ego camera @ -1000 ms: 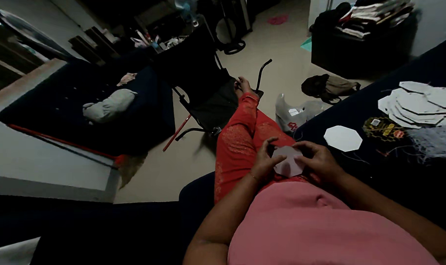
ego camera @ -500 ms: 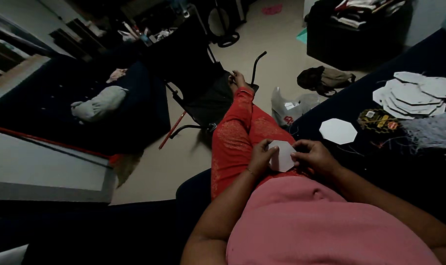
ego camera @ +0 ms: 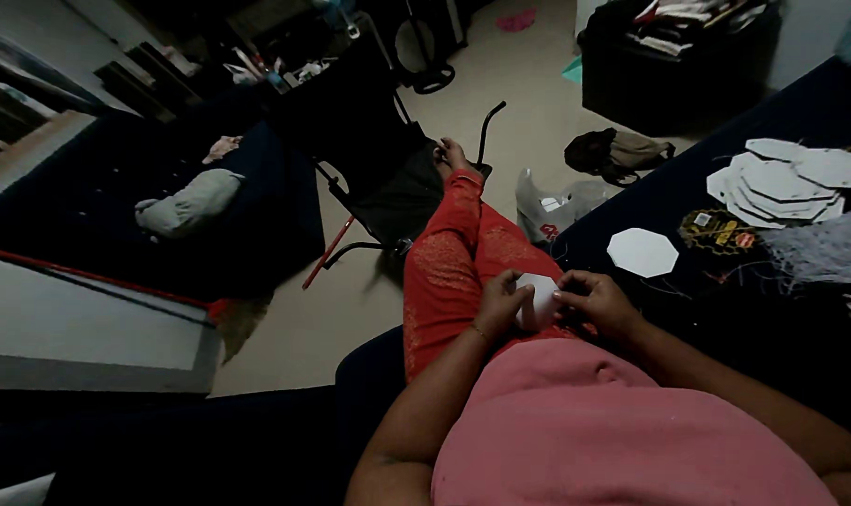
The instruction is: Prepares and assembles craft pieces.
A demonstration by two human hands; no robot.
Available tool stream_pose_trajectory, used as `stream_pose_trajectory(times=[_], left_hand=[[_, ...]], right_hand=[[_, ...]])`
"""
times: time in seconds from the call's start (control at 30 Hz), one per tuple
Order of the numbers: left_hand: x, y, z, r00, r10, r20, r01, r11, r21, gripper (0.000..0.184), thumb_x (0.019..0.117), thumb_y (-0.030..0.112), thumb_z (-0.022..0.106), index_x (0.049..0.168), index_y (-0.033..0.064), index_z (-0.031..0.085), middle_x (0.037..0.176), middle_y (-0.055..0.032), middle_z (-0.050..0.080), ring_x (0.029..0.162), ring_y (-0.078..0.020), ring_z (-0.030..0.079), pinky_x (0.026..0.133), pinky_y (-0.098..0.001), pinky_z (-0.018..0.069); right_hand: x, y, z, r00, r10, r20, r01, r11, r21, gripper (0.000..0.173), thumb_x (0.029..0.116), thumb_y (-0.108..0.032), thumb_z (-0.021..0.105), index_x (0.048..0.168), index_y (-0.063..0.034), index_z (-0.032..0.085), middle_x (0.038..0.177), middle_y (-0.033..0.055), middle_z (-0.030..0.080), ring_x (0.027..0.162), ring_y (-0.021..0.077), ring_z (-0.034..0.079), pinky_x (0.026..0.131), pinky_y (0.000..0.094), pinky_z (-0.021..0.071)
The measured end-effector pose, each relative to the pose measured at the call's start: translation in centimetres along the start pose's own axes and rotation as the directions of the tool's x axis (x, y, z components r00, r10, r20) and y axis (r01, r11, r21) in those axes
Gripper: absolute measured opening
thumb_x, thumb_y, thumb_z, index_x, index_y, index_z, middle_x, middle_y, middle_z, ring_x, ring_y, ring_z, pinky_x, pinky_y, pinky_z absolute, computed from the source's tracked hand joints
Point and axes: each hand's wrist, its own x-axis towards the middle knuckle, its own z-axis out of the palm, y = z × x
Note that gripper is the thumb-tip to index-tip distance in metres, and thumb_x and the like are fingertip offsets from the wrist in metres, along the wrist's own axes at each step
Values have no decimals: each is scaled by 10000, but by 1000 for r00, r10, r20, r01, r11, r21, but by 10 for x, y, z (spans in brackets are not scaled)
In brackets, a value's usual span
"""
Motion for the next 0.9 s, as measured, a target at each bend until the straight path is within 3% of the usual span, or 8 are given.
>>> stream_pose_trajectory(times=[0.13,0.3,0.43,0.53,0.63,0.77,0.83,0.9], left_hand=[[-4,12,2,999,5,44,-10,995,98,264,988,65,576,1191,-100,609,1080,-175,674,966,-160,657,906,-342,545],[-11,19,3,999,-3,39,-3,988,154,268,1001,68,578,1210,-98,606,1123,-217,662,1014,-220,655,941,-386,531],[-20,23,-1,997,20,72,-36,973,227,392,1007,81,589,1355,-89,535,1303,-255,617,1199,-294,622,1057,-429,488],[-34,35,-11,998,41,43,-50,973,223,454,999,82,606,1410,-73,491,1257,-241,625,1118,-267,646,952,-394,541],[-55,56,-36,986,150,-66,-126,951,283,428,996,93,607,1378,-84,529,1242,-233,637,1093,-248,652,925,-369,547],[-88,69,-88,887,361,-288,-173,838,518,326,991,129,610,1250,-63,656,1216,-208,681,1137,-269,657,1004,-403,519],[-105,53,-118,804,431,-410,-159,820,549,289,988,158,632,1203,-26,688,1171,-170,698,1101,-239,668,970,-399,541],[-119,43,-147,746,408,-526,-113,856,504,293,983,145,645,1221,-23,674,1181,-172,686,1101,-231,663,957,-401,542]], right_hand=[[-1,-2,1,998,26,-60,-29,998,-51,136,994,-135,628,956,-11,667,830,33,677,694,111,689,657,307,622],[-5,-1,-1,998,-8,-70,2,997,-76,57,931,-68,657,932,-18,684,811,24,692,694,98,692,651,293,617],[-6,3,-6,989,-113,-92,101,987,-127,81,916,-73,669,965,-17,702,845,13,709,715,77,683,670,272,603],[-5,1,-25,979,-164,-124,142,975,-169,135,935,-66,648,1021,33,681,865,43,710,707,101,704,669,308,636],[-5,-2,-60,962,-182,-205,122,954,-273,182,939,-72,636,1052,67,669,853,79,692,662,116,677,628,330,620],[-9,-4,-122,935,-117,-335,-20,925,-379,251,971,-87,642,1143,95,631,931,150,657,675,151,629,628,369,587],[-11,-5,-145,919,-68,-388,-95,917,-386,243,962,-83,642,1141,80,622,883,96,635,620,89,587,583,295,556],[-17,-25,-150,899,14,-437,-197,904,-378,243,956,-65,631,1142,88,598,841,33,600,588,29,561,566,228,531]])
